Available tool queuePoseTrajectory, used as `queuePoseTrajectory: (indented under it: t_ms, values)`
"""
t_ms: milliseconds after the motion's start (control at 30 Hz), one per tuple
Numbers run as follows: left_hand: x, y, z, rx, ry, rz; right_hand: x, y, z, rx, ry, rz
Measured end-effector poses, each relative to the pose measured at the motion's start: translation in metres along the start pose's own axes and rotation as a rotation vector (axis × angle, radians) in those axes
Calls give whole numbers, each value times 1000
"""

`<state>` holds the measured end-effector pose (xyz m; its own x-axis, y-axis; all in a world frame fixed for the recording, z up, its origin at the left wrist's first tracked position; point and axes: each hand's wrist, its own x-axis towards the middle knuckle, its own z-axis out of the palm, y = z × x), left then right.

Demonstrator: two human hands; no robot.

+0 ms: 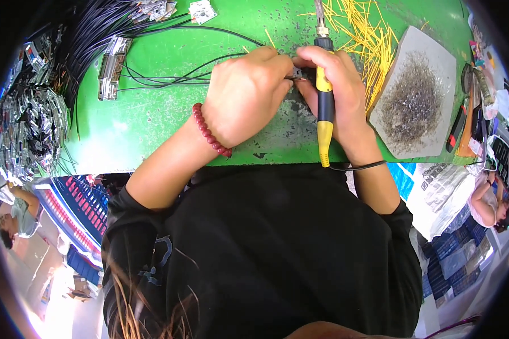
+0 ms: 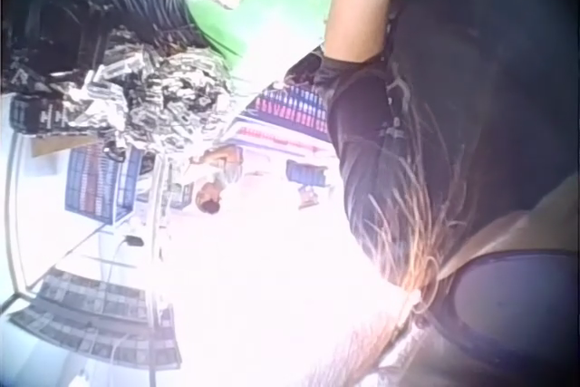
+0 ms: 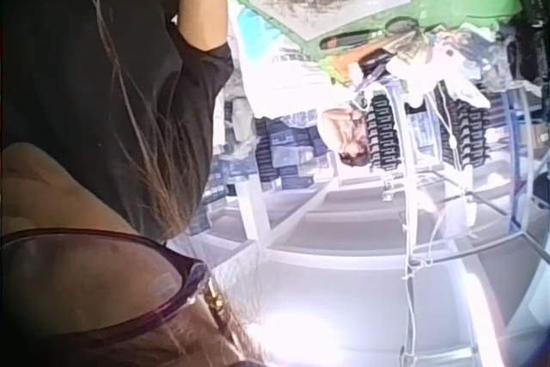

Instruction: The person picks up a circuit board and wires, then uses a soldering iron to join the wires to the board. They then place the circuit board into a black plastic toy car body and continue soldering the connections.

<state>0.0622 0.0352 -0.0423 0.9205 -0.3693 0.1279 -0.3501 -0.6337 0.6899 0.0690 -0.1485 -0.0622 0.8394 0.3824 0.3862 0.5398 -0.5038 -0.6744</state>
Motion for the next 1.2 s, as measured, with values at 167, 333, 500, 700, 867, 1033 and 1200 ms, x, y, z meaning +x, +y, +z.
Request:
queuePoseTrajectory:
  t_ms: [167, 333, 500, 700, 867, 1033, 1200]
  values:
    - [3, -2, 6, -30, 23, -38, -1, -1, -1, 28, 7, 14]
    - [6, -3, 7, -14, 22, -39, -4, 0, -10, 148, -4, 112]
    - [6, -3, 5, -9, 3, -38, -23, -6, -32, 369, 152, 256]
    - [9, -4, 3, -20, -53, -42, -49, -11, -51, 379, 186, 336]
    - [9, -5, 2, -13, -63, -54, -58, -14, -45, 457, 291, 355]
    - [8, -5, 3, -12, -64, -69, -61, -14, -35, 527, 249, 419]
    - [9, -3, 1, -14, -98, -91, -63, -10, -32, 509, 301, 419]
